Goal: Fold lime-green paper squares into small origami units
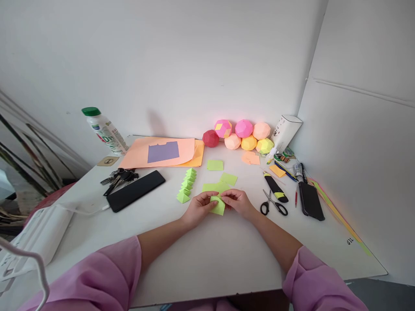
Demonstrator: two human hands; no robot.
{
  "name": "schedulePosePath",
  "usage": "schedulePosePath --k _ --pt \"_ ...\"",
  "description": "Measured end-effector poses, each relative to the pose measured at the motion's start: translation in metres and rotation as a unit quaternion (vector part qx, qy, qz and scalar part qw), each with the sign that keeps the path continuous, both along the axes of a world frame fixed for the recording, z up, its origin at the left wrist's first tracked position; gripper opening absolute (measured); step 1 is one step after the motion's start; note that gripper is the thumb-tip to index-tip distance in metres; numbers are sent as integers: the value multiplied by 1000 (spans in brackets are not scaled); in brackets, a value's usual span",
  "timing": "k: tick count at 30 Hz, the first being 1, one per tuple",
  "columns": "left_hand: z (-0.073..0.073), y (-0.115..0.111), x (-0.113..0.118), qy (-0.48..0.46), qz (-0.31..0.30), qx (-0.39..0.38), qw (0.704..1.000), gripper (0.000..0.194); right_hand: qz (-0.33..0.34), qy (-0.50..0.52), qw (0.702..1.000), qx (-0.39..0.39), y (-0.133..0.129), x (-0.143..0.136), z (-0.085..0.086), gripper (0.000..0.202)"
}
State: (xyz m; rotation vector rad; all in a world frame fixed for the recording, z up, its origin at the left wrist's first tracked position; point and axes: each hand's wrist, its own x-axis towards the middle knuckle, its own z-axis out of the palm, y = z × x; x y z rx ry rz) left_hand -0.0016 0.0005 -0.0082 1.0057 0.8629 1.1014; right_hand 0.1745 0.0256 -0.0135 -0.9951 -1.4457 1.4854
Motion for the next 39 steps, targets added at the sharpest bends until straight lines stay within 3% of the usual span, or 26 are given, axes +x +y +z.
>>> schedulePosePath --k 6,19,30,35,39 --pt "-1 0 0 1 -9 -3 1000 39 -11 -11 1000 -10 -4 -3 2 21" --pt "-2 0 0 11 -2 -15 1000 39 -12 -44 997 54 -7 -4 0 18" --pt "-3 0 -1 9 -7 -14 1000 38 -37 -136 960 243 -12 -8 4 15" --pt "-6 0 -1 56 -1 18 998 37 -34 -150 950 270 -12 -9 3 18" --pt "-11 3 0 130 51 110 984 28 -56 -151 943 292 -11 -10 2 16"
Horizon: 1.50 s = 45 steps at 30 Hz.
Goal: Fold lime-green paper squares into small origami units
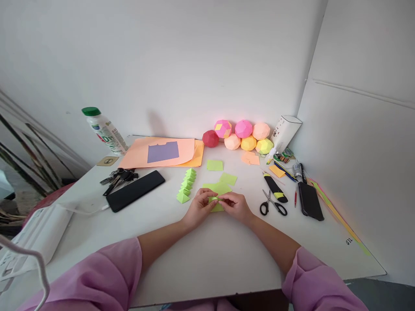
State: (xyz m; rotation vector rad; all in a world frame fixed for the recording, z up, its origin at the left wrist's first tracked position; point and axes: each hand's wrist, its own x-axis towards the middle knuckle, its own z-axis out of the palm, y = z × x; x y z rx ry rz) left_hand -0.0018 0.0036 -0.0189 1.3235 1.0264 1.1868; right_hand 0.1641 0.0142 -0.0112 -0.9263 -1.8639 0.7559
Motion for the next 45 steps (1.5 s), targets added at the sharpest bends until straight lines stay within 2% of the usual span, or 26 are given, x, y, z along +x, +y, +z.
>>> schedulePosePath --k 3,7,11,16,19,25,31,36,45 --pt "1 0 0 31 -5 18 999 27 0 6 1000 9 1 0 1 16" --pt "4 -4 0 21 -27 -46 998 28 -1 5 1000 -21 1 0 0 15" --pt "5 -6 0 21 -12 -56 998 28 1 9 996 -88 1 2 -1 16" --pt "3 -5 0 -21 -23 -37 999 25 18 26 980 -196 2 3 0 21" --pt "1 -4 0 -42 -23 -37 998 24 28 36 974 -222 3 4 0 21" --pt "-2 -4 0 -62 -17 -41 997 21 33 53 968 -245 4 5 -1 21" --pt "-3 -3 -1 -21 5 15 1000 15 30 57 967 -248 5 6 -4 22" --pt "-2 -2 -1 -8 12 18 1000 15 27 58 966 -250 5 6 -5 23" --pt "0 -2 -1 -8 8 10 1000 19 39 14 976 -215 4 6 -2 22"
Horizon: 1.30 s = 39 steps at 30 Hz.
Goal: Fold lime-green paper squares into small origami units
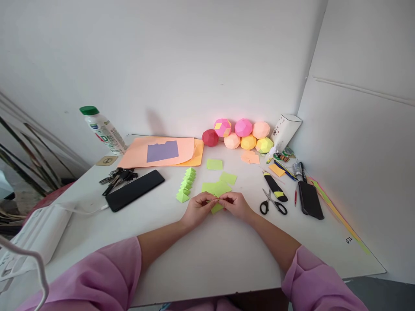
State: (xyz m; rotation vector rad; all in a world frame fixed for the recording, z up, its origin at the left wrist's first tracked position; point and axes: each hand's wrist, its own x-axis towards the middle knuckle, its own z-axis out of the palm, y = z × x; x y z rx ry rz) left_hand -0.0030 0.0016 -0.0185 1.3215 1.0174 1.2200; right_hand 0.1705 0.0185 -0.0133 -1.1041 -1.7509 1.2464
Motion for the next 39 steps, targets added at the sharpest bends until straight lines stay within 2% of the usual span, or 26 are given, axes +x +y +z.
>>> schedulePosePath --k 9,14,20,23,25,29,34,39 --pt "6 -6 1 51 6 -33 998 28 3 -21 999 46 -2 -1 0 20" --pt "8 -8 0 99 19 -61 993 34 14 -21 999 35 -3 -1 3 19" --pt "9 -8 0 132 39 -7 990 45 28 -7 1000 4 -2 -1 3 23" --pt "8 -8 -1 108 47 6 993 34 26 -11 1000 -1 -2 0 4 26" --pt "7 -6 -1 88 35 8 996 25 31 -19 999 5 -2 1 5 26" --pt "5 -4 -1 102 -38 11 994 22 40 -25 999 26 -3 0 2 21" --pt "6 -4 -2 67 -36 3 997 27 29 4 1000 -7 -3 -1 4 21" --pt "13 -4 -3 54 -70 -33 996 26 17 48 998 -49 -2 1 9 26"
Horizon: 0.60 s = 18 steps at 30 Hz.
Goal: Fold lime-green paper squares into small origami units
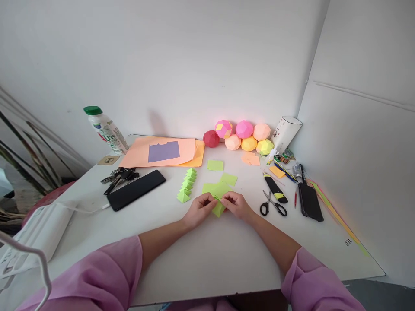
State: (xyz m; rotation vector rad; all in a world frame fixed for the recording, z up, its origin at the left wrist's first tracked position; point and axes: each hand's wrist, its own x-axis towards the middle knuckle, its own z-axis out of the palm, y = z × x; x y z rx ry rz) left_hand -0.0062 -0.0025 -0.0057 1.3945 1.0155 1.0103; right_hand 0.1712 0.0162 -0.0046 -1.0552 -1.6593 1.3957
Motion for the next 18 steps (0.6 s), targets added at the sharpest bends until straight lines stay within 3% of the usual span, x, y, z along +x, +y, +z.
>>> schedulePosePath --k 4,9,15,18 --pt "3 0 -1 42 -42 23 998 23 -21 -11 1000 0 3 2 -3 28" --pt "2 -1 0 38 -48 33 998 24 -13 -14 1000 5 6 3 -7 30" --pt "-2 4 2 -44 41 -56 997 30 11 59 998 -30 6 2 -8 35" --pt "-5 6 1 -95 52 -95 990 31 3 60 998 -21 7 3 -8 37"
